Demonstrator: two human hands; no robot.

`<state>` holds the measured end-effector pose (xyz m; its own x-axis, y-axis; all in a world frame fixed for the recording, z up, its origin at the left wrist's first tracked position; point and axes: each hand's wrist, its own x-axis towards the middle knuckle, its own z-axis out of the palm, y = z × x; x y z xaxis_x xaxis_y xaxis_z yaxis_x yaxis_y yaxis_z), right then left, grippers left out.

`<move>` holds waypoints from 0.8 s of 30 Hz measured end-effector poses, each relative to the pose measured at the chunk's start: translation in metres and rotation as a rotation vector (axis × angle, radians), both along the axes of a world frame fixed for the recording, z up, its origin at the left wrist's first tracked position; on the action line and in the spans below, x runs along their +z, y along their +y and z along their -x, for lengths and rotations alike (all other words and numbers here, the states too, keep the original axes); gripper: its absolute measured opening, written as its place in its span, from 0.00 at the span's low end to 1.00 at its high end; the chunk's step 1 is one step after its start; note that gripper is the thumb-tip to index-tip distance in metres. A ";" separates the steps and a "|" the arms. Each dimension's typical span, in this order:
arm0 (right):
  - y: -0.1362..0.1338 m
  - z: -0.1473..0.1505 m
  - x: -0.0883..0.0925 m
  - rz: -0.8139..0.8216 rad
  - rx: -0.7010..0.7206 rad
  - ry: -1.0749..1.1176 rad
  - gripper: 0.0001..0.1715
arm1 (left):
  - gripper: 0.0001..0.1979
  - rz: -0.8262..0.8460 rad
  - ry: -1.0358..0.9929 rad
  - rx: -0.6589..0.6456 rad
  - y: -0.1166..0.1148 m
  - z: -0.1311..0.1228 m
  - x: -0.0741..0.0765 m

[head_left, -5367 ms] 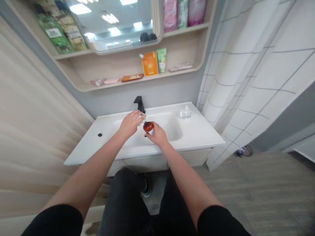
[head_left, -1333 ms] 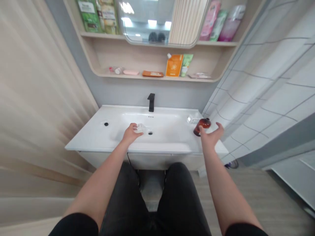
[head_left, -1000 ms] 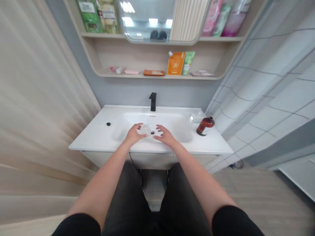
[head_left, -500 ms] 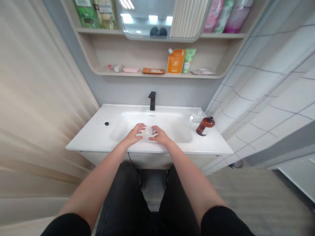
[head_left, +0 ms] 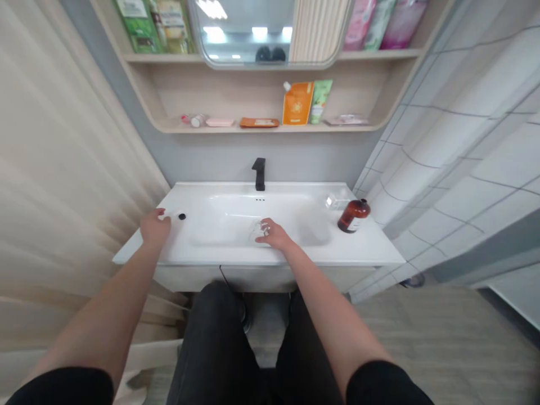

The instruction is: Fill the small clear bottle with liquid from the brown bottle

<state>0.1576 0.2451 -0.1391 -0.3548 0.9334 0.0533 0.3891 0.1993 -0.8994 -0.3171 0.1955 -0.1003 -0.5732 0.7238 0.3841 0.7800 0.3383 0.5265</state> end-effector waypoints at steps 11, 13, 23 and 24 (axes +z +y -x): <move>-0.001 -0.002 0.000 -0.019 0.025 0.002 0.41 | 0.26 0.058 0.133 -0.079 0.013 0.003 -0.014; -0.002 -0.002 0.002 -0.039 0.031 -0.018 0.40 | 0.24 0.071 0.178 -0.091 0.011 0.000 -0.013; -0.008 -0.002 0.007 -0.073 0.041 -0.062 0.38 | 0.18 0.078 0.141 0.032 0.004 -0.007 -0.007; -0.008 -0.002 0.008 -0.073 0.037 -0.060 0.38 | 0.17 0.037 0.108 0.063 0.001 -0.008 -0.006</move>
<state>0.1600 0.2369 -0.1315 -0.3934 0.9141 0.0987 0.4332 0.2789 -0.8571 -0.3091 0.1969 -0.1061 -0.5752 0.7021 0.4199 0.8077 0.4062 0.4273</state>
